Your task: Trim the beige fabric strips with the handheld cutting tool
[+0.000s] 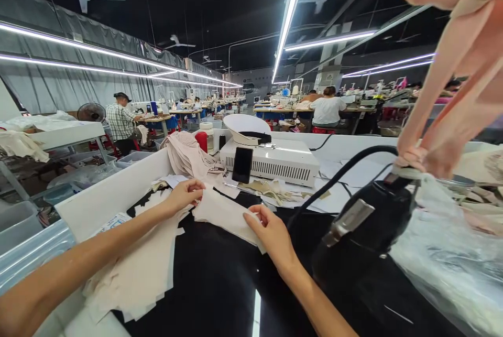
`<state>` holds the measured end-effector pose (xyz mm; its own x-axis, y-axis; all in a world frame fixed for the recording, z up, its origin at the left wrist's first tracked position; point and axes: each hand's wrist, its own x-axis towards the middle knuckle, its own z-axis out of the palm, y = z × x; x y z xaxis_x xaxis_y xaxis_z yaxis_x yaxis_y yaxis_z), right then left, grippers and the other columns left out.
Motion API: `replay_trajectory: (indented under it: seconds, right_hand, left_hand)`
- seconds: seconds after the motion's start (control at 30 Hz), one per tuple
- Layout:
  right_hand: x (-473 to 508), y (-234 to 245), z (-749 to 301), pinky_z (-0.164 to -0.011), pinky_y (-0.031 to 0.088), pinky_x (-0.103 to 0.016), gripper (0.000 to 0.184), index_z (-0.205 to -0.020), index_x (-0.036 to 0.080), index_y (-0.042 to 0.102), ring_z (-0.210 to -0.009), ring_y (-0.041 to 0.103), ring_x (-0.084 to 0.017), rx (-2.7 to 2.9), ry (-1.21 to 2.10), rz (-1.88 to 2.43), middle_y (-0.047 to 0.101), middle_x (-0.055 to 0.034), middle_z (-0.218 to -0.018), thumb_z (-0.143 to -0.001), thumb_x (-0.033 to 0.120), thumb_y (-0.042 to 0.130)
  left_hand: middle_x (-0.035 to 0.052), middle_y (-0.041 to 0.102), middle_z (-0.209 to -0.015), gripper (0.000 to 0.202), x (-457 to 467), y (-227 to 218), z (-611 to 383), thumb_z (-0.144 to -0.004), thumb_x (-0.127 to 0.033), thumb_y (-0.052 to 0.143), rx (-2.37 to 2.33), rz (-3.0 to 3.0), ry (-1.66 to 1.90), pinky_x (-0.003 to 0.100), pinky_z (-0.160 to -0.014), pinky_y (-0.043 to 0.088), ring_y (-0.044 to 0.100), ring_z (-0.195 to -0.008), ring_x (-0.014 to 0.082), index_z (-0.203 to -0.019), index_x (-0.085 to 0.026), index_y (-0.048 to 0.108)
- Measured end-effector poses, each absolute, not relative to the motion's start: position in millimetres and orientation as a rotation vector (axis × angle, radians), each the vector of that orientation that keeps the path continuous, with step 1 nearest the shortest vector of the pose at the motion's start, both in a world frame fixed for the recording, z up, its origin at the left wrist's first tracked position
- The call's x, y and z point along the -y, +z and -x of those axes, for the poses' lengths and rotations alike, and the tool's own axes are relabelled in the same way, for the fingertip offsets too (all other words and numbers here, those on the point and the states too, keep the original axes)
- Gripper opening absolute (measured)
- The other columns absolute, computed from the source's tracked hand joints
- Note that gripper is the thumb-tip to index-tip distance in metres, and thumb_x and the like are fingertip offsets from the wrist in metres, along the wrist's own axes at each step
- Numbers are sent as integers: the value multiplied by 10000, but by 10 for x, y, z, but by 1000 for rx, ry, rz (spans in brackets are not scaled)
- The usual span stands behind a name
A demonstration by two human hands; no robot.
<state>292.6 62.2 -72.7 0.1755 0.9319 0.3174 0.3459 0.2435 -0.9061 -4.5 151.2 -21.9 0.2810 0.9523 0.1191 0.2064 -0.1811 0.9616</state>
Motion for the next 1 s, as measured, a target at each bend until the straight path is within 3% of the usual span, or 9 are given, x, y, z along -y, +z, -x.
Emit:
replay_trajectory:
  seconds: [0.07,0.17,0.33,0.53,0.63,0.7,0.83,0.9,1.0]
  right_hand:
    - [-787,-759,-2991,-752,552,-395,482,-963,283,836,-739,656,-246,1422,618,1391,662,41,-746,-923,753,934]
    - [-960,-827,-3062,-842,646,-405,422,-1088,248,824,-786,717,-221,1498,582,1502,749,29,-878,-1072,650,951]
    - [-1039,-943,-3113,-985,724,-459,330,-1245,225,839,-953,812,-238,1605,498,1604,846,-24,-1113,-1198,544,912]
    - [-1006,-995,-3106,-1004,714,-464,296,-1258,232,853,-997,822,-254,1701,382,1624,861,-33,-1128,-1182,512,913]
    - [-1000,-992,-3110,-1003,714,-465,273,-1273,236,853,-988,821,-254,1745,341,1627,858,-32,-1121,-1186,490,898]
    - [-1000,-982,-3113,-1001,721,-464,248,-1288,235,855,-985,825,-252,1769,320,1634,863,-34,-1133,-1193,462,890]
    - [-990,-953,-3105,-1014,743,-470,217,-1329,223,857,-1012,847,-249,1805,279,1661,877,-42,-1177,-1219,408,880]
    - [-974,-943,-3100,-1032,753,-480,217,-1355,220,856,-1037,860,-252,1819,247,1673,884,-46,-1199,-1236,402,869]
    - [-948,-951,-3112,-1034,767,-477,201,-1367,219,858,-1068,877,-253,1837,186,1689,895,-54,-1236,-1254,385,856]
  left_hand:
    - [42,839,-1138,276,-1689,-257,9,-1195,-407,964,-1130,-1620,953,320,-820,739,823,-932,194,-1254,-171,832]
    - [85,853,-1327,331,-1874,-347,-9,-1255,-446,903,-1205,-1644,877,397,-905,782,857,-1054,236,-1431,-176,825]
    - [94,854,-1355,336,-2006,-532,3,-1253,-437,906,-1327,-1709,760,413,-934,790,865,-1092,248,-1449,-177,826]
    - [107,852,-1397,339,-1980,-549,-3,-1267,-438,874,-1427,-1915,778,478,-1030,784,867,-1161,276,-1480,-181,818]
    - [134,844,-1502,247,-1854,-431,-56,-1318,-301,694,-1376,-2137,827,552,-1275,697,834,-1353,309,-1498,-199,829]
    - [125,850,-1567,291,-1760,-355,-143,-1312,-259,631,-1254,-2308,769,522,-1406,605,792,-1490,312,-1492,-232,858]
    - [98,874,-1638,285,-1679,-307,-366,-1259,-262,724,-998,-2559,479,452,-1479,525,762,-1624,310,-1489,-258,893]
    - [126,844,-1717,322,-1700,-332,-412,-1242,-262,743,-962,-2626,347,508,-1518,486,727,-1692,342,-1532,-239,880]
    - [183,761,-1837,408,-1754,-389,-329,-1255,-299,707,-1018,-2679,214,701,-1582,351,619,-1810,421,-1635,-213,829]
